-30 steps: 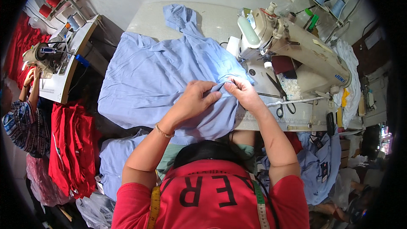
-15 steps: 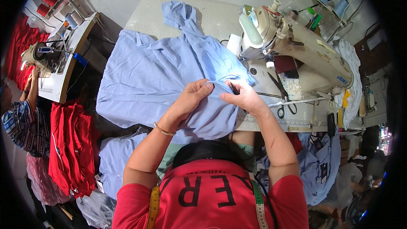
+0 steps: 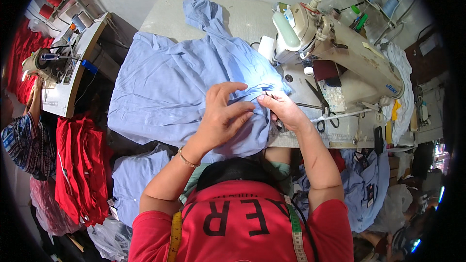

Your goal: The person trims loose threads from the collar and button area of a blue shirt using small nippers.

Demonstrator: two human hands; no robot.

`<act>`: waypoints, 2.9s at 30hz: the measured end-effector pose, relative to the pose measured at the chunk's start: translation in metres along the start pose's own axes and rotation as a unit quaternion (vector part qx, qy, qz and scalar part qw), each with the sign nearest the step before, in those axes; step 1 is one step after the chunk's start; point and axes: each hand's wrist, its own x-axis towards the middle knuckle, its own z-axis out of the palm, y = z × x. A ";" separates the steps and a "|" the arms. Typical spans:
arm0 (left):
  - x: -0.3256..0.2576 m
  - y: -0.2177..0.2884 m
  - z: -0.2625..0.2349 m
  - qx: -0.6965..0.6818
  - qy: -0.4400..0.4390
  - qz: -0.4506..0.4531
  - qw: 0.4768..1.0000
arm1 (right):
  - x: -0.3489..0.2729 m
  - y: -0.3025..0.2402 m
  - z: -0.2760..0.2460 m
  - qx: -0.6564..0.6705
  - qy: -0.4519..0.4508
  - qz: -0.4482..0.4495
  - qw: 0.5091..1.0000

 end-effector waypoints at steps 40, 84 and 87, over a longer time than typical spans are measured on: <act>0.006 0.011 -0.007 0.051 -0.089 0.075 0.992 | -0.011 0.005 0.017 -0.098 -0.001 -0.091 0.991; -0.023 0.009 0.014 -0.135 -0.049 -0.097 0.985 | 0.000 0.025 0.003 -0.217 0.126 -0.135 0.959; -0.017 0.010 0.016 -0.071 -0.017 -0.015 0.997 | -0.006 0.017 0.010 -0.174 0.100 -0.118 0.972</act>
